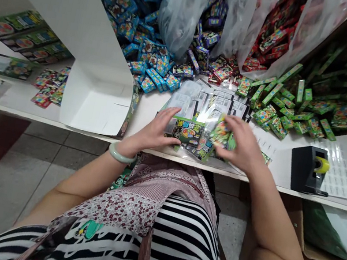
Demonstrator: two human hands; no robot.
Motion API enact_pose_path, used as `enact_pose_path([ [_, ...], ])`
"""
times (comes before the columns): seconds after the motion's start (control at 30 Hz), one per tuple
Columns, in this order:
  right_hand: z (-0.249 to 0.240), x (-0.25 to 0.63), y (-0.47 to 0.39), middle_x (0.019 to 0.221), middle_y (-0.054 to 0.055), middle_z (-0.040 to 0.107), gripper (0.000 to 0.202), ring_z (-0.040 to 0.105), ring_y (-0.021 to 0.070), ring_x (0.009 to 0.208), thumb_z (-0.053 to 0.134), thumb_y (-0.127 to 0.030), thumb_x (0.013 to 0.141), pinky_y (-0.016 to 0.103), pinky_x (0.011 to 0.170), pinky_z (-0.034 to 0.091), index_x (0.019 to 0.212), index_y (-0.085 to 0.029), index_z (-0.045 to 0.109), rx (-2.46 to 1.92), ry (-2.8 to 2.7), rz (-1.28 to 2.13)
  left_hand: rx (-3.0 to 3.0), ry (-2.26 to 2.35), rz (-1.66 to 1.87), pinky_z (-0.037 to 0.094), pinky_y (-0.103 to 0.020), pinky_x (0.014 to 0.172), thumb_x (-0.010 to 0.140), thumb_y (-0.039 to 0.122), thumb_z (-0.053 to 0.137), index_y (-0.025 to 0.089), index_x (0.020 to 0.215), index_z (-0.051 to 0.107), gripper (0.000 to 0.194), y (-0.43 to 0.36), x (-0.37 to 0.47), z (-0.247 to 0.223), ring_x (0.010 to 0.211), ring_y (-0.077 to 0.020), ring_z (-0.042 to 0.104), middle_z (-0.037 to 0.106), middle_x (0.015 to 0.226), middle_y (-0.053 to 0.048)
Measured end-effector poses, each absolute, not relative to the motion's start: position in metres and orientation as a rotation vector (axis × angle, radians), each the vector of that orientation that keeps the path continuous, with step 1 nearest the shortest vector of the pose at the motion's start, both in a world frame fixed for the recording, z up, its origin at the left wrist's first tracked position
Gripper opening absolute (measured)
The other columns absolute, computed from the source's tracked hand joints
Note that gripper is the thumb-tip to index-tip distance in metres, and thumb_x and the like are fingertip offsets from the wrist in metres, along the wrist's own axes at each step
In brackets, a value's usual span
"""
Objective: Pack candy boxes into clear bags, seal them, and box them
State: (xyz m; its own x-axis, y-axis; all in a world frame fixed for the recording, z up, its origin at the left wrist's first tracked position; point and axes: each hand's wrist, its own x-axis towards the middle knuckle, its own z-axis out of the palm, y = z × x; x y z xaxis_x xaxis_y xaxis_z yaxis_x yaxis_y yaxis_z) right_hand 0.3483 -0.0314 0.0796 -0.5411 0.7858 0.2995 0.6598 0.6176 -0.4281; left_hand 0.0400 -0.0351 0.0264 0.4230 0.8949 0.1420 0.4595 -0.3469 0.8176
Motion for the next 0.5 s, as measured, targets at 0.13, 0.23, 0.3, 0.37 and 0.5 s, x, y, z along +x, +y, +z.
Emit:
enact_pose_path([
  [0.13, 0.073, 0.363, -0.027, 0.146, 0.015, 0.051, 0.078, 0.048, 0.0372, 0.134, 0.068, -0.040, 0.082, 0.059, 0.110, 0.042, 0.153, -0.026, 0.038, -1.267, -2.291, 0.363, 2.312, 1.162, 0.354, 0.011, -0.066, 0.122, 0.068, 0.043, 0.086, 0.021, 0.154, 0.030, 0.105, -0.014, 0.031, 0.019, 0.153, -0.0448, 0.012, 0.030, 0.161, -0.019],
  [0.23, 0.062, 0.347, -0.025, 0.150, 0.014, 0.047, 0.079, 0.045, 0.0360, 0.137, 0.068, -0.043, 0.083, 0.059, 0.112, 0.040, 0.154, -0.028, 0.036, -1.146, -2.351, 0.479, 2.402, 1.152, 0.326, 0.011, -0.066, 0.122, 0.072, 0.042, 0.082, 0.019, 0.153, 0.033, 0.098, -0.011, 0.033, 0.022, 0.148, -0.0429, 0.027, 0.041, 0.151, -0.019],
  [0.3, 0.058, 0.337, -0.025, 0.150, 0.014, 0.047, 0.078, 0.044, 0.0360, 0.137, 0.067, -0.044, 0.084, 0.060, 0.113, 0.038, 0.154, -0.028, 0.036, -1.105, -2.381, 0.494, 2.426, 1.150, 0.418, 0.017, -0.063, 0.122, 0.071, 0.047, 0.081, 0.017, 0.153, 0.034, 0.099, -0.014, 0.031, 0.027, 0.141, -0.0406, 0.036, 0.044, 0.146, -0.019],
  [0.37, 0.059, 0.332, -0.025, 0.149, 0.015, 0.048, 0.077, 0.045, 0.0362, 0.136, 0.067, -0.043, 0.085, 0.060, 0.112, 0.039, 0.154, -0.027, 0.037, -1.063, -2.449, 0.497, 2.442, 1.134, 0.514, 0.026, -0.059, 0.120, 0.070, 0.050, 0.081, 0.018, 0.152, 0.035, 0.100, -0.018, 0.026, 0.032, 0.134, -0.0385, 0.041, 0.045, 0.143, -0.019],
  [0.5, 0.073, 0.332, -0.028, 0.149, 0.015, 0.047, 0.070, 0.045, 0.0363, 0.135, 0.066, -0.038, 0.086, 0.060, 0.109, 0.042, 0.151, -0.026, 0.042, -0.946, -2.610, 0.501, 2.507, 1.061, 0.558, 0.036, -0.053, 0.115, 0.072, 0.049, 0.079, 0.018, 0.151, 0.037, 0.095, -0.027, 0.017, 0.038, 0.129, -0.0362, 0.044, 0.047, 0.139, -0.018],
])
